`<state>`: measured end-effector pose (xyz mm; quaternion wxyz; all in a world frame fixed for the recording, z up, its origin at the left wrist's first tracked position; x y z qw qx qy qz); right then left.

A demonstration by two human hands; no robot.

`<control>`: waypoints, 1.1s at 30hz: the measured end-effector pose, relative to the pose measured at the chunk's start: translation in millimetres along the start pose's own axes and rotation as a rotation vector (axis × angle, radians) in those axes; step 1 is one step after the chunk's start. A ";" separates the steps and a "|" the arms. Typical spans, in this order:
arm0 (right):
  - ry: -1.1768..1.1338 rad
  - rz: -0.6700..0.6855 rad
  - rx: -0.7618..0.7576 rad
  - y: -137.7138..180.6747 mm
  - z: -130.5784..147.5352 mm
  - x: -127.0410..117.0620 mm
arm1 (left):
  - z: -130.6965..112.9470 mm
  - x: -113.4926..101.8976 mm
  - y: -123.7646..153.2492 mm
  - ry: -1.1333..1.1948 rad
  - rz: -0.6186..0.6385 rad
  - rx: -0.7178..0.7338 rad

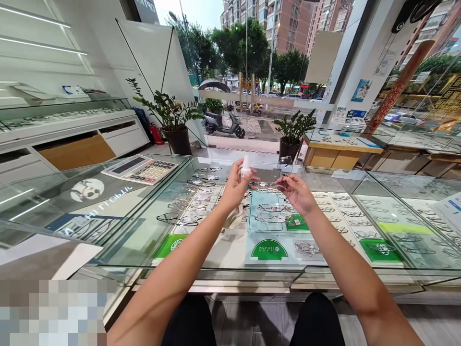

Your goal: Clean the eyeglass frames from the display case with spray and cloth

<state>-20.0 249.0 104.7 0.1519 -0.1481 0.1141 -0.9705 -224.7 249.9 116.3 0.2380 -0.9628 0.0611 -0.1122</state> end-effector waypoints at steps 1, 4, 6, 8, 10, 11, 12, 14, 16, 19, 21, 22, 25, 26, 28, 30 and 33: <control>0.014 -0.005 0.004 0.3 -1.2 0.1 | 6.2 3.4 1.0 0.037 0.025 -0.051; 0.042 -0.014 0.015 1.3 -3.2 -0.3 | 17.5 12.5 6.0 0.143 0.083 -0.172; 0.035 -0.004 0.038 2.0 -5.6 1.0 | 21.6 19.3 10.0 0.255 0.118 -0.265; 0.011 0.023 0.073 3.1 -9.6 4.7 | 23.6 27.1 15.1 0.391 0.157 -0.384; -0.011 0.063 0.102 4.6 -14.1 10.6 | 21.9 34.8 20.6 0.513 0.199 -0.493; -0.018 0.086 0.110 5.5 -16.0 14.0 | 19.5 37.6 22.6 0.559 0.216 -0.530; -0.022 0.107 0.116 6.5 -17.9 17.5 | 16.8 39.7 24.0 0.592 0.232 -0.554; -0.024 0.138 0.125 8.5 -21.4 23.6 | 13.3 41.0 25.0 0.614 0.248 -0.570; -0.012 0.156 0.132 10.3 -24.3 28.4 | 14.2 38.6 23.5 0.588 0.237 -0.552; 0.042 0.168 0.140 12.6 -27.3 33.4 | 20.0 26.4 16.3 0.405 0.164 -0.432; 0.087 0.173 0.136 13.5 -28.2 35.8 | 20.9 14.9 10.8 0.202 0.088 -0.308; 0.108 0.177 0.131 13.9 -28.5 37.0 | 20.5 10.8 9.1 0.099 0.059 -0.255; 0.159 0.188 0.109 14.4 -28.6 39.8 | 19.3 10.1 7.5 -0.153 0.065 -0.161; 0.174 0.193 0.102 14.5 -28.7 40.7 | 18.4 11.2 7.5 -0.207 0.078 -0.138; 0.194 0.203 0.093 14.7 -28.9 42.2 | 15.7 12.3 7.8 -0.265 0.087 -0.095; 0.196 0.210 0.091 14.8 -29.2 43.2 | 13.6 11.4 8.4 -0.274 0.078 -0.066; 0.185 0.206 0.093 14.9 -29.1 43.2 | 11.2 11.2 9.6 -0.296 0.070 -0.039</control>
Point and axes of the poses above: each hand's wrist, its own y-axis away from the middle knuckle, its own x-axis out of the palm, z = x × y, the point moved 10 cm from there along -y, towards the middle knuckle, and after that the axes turned 11 degrees about y, right-handed, at the moved point
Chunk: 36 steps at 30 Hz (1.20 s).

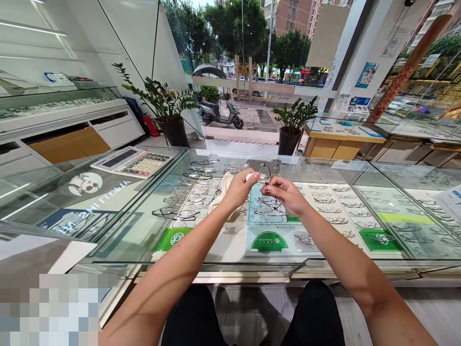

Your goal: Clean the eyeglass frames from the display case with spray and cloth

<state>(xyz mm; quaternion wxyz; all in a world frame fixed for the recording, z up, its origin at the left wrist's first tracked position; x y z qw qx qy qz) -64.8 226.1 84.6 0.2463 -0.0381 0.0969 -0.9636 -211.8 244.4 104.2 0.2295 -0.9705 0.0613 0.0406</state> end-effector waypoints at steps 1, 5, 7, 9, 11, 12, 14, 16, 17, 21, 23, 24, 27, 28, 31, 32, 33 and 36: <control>-0.002 -0.001 0.000 0.1 0.2 0.0 | -1.4 0.7 0.4 -0.012 0.004 0.009; -0.003 0.005 0.003 0.2 0.7 0.5 | -8.8 3.2 2.2 -0.043 0.008 0.023; 0.007 0.001 0.002 0.1 1.2 -0.8 | -12.3 1.9 3.0 -0.062 -0.013 0.020; 0.021 -0.006 -0.007 -0.1 2.5 -2.6 | -15.4 1.8 3.6 -0.095 -0.018 0.024; 0.036 -0.002 -0.015 -0.1 3.6 -3.0 | -17.9 3.4 4.0 -0.125 -0.003 0.040; 0.044 0.003 -0.017 -0.1 3.9 -2.5 | -19.1 4.0 4.0 -0.136 0.004 0.053; 0.058 0.014 -0.015 0.1 3.9 -1.6 | -21.0 4.2 4.1 -0.154 0.006 0.077; 0.063 0.012 -0.012 0.1 4.1 -2.1 | -22.0 3.4 4.3 -0.173 -0.002 0.089; 0.059 0.005 -0.011 -0.2 4.3 -3.4 | -22.4 3.2 4.7 -0.185 -0.006 0.091; -0.029 -0.092 -0.026 -2.3 6.6 -17.9 | -25.6 13.1 8.8 -0.273 0.057 0.124; -0.080 -0.143 -0.038 -3.1 8.0 -25.7 | -26.0 24.7 12.5 -0.314 0.143 0.143; -0.093 -0.157 -0.042 -3.3 8.6 -28.0 | -25.8 30.6 14.4 -0.327 0.187 0.151; -0.084 -0.164 -0.051 -3.5 10.5 -29.1 | -25.0 41.1 18.3 -0.347 0.254 0.166; -0.073 -0.164 -0.053 -3.5 10.9 -28.6 | -24.9 41.5 18.6 -0.350 0.251 0.168; -0.045 -0.173 -0.057 -3.1 11.1 -27.8 | -24.4 37.9 17.8 -0.360 0.202 0.164; -0.039 -0.176 -0.057 -3.0 10.7 -27.5 | -23.9 37.4 17.7 -0.360 0.197 0.160; -0.036 -0.176 -0.054 -3.1 10.2 -27.1 | -23.5 37.9 17.9 -0.360 0.199 0.158; -0.043 -0.162 -0.044 -3.4 9.4 -25.7 | -25.4 39.1 18.8 -0.350 0.215 0.171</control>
Point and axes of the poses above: each hand's wrist, its own y-axis away from the middle knuckle, its own x-axis out of the palm, z = x × y, the point moved 10 cm from there along -y, towards the middle knuckle, and after that the axes turned 11 degrees about y, right-handed, at the moved point
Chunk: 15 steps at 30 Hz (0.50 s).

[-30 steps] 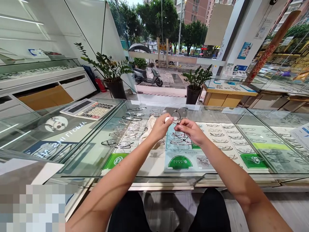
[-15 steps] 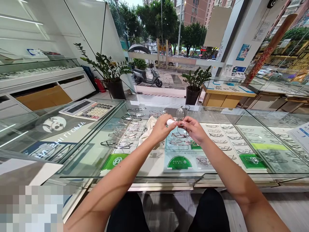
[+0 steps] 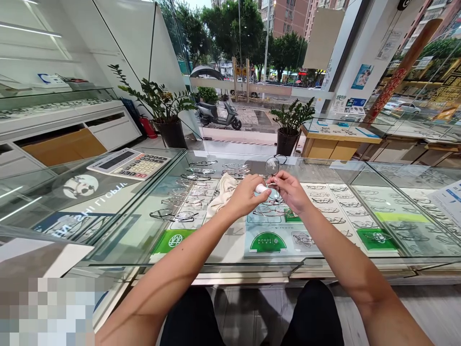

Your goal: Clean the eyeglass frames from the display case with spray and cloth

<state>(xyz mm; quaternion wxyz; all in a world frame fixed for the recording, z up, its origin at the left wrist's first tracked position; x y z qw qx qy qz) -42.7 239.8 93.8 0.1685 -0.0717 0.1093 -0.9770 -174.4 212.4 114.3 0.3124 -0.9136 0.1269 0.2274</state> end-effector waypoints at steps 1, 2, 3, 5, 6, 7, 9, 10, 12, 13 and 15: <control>-0.006 0.001 0.001 0.0 0.8 -0.6 | -0.3 -2.3 0.0 0.008 -0.008 0.000; -0.014 -0.004 -0.001 -0.1 2.3 -2.3 | 0.7 -7.1 -0.1 0.020 -0.029 -0.009; -0.023 -0.015 -0.005 -0.3 4.4 -5.0 | 3.5 -14.4 -0.4 0.037 -0.062 -0.032; -0.038 -0.050 -0.017 -0.6 9.0 -12.9 | 14.4 -38.1 -1.1 0.057 -0.168 -0.099; -0.042 -0.068 -0.022 -0.8 10.6 -17.2 | 21.5 -54.9 -1.1 0.042 -0.242 -0.133; -0.041 -0.082 -0.025 -1.1 11.5 -21.0 | 29.3 -74.4 -0.5 0.005 -0.326 -0.165; -0.027 -0.098 -0.024 -2.0 10.8 -26.8 | 44.7 -119.3 3.8 -0.122 -0.511 -0.218; -0.017 -0.100 -0.021 -2.6 9.3 -28.8 | 53.2 -142.5 8.0 -0.186 -0.601 -0.249; 0.004 -0.097 -0.014 -4.2 5.3 -31.1 | 71.3 -186.4 20.3 -0.269 -0.757 -0.315; 0.011 -0.097 -0.011 -5.0 3.2 -32.1 | 79.7 -205.2 27.0 -0.298 -0.807 -0.338; 0.011 -0.101 -0.005 -6.5 -0.4 -34.1 | 96.7 -236.7 42.4 -0.349 -0.871 -0.407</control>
Point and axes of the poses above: each hand's wrist, its own y-axis away from the middle knuckle, its own x-axis out of the palm, z = x × y, the point moved 10 cm from there along -y, towards the middle knuckle, and after that the axes turned 11 degrees about y, right-handed, at the moved point
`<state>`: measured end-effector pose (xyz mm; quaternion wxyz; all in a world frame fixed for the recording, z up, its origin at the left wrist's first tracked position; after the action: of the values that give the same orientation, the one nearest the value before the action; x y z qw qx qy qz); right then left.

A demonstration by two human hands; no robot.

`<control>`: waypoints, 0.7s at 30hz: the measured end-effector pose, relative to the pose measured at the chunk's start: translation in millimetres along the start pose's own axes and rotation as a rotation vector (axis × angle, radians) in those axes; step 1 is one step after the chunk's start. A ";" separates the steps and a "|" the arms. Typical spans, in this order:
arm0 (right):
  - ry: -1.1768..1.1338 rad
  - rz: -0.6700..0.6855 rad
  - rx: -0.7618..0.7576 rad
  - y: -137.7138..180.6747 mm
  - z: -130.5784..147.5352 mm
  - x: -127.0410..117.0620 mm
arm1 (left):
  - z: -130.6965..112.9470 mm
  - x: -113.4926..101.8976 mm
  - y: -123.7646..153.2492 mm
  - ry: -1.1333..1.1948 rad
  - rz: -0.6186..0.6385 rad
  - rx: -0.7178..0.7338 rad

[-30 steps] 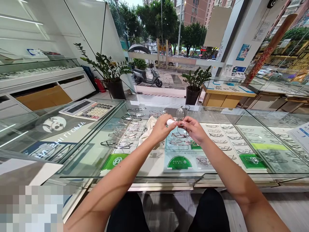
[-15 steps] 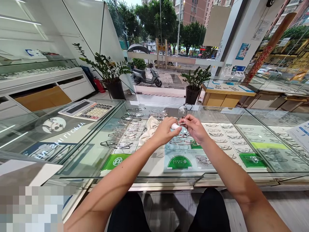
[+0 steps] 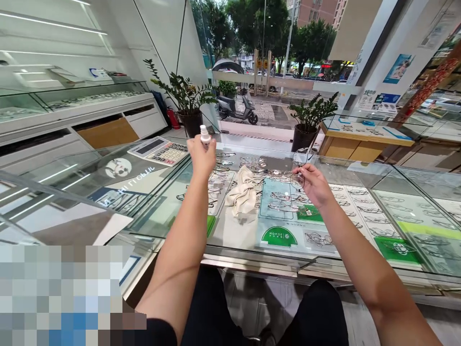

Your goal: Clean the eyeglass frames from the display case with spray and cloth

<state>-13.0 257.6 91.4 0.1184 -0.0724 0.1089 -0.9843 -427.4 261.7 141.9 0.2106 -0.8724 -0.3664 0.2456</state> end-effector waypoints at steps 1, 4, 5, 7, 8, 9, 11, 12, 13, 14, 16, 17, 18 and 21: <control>-0.005 -0.004 0.003 -0.8 -1.4 -1.0 | 13.0 -10.1 -6.7 -0.039 -0.026 -0.037; -0.014 -0.007 0.015 -2.5 -4.7 -2.7 | 47.6 -38.6 -15.1 -0.140 -0.118 -0.183; -0.009 -0.006 0.018 -2.8 -5.3 -3.0 | 56.9 -46.2 -14.7 -0.162 -0.150 -0.239; 0.001 -0.007 0.021 -3.1 -6.2 -3.4 | 72.3 -54.9 -11.2 -0.190 -0.184 -0.351; 0.004 -0.007 0.022 -3.1 -6.5 -3.5 | 78.4 -56.1 -8.9 -0.202 -0.183 -0.404; 0.004 -0.007 0.023 -2.9 -6.7 -3.4 | 83.3 -56.1 -6.7 -0.213 -0.176 -0.449; 0.000 -0.003 0.028 -2.5 -6.7 -2.6 | 90.0 -53.5 -3.1 -0.234 -0.148 -0.515; -0.002 -0.001 0.030 -2.1 -6.2 -2.1 | 93.0 -51.4 -1.5 -0.241 -0.129 -0.544; -0.007 0.001 0.031 -1.7 -5.5 -1.6 | 95.8 -49.5 0.1 -0.245 -0.113 -0.573; -0.013 0.002 0.031 -1.2 -4.6 -1.3 | 98.4 -47.5 1.5 -0.246 -0.095 -0.598; -0.021 0.001 0.030 -0.1 -2.4 -0.8 | 102.7 -43.7 3.8 -0.242 -0.062 -0.639; -0.020 0.001 0.029 0.3 -1.4 -0.6 | 104.0 -42.6 4.3 -0.238 -0.053 -0.651; -0.017 0.001 0.028 0.7 -0.6 -0.6 | 104.8 -42.1 4.4 -0.234 -0.050 -0.657; -0.006 -0.004 0.026 0.9 0.1 -1.0 | 106.0 -42.3 4.2 -0.228 -0.060 -0.674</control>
<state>-11.8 257.0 91.2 0.1177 -0.0738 0.0958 -0.9857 -512.7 247.4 67.4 -0.1241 -0.8487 -0.4733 0.2005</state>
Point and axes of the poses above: each hand's wrist, its own y-axis away from the middle knuckle, its own x-axis out of the palm, z = x × y, the point moved 10 cm from there along -y, towards the middle knuckle, and after that the axes turned 11 degrees about y, right-handed, at the moved point
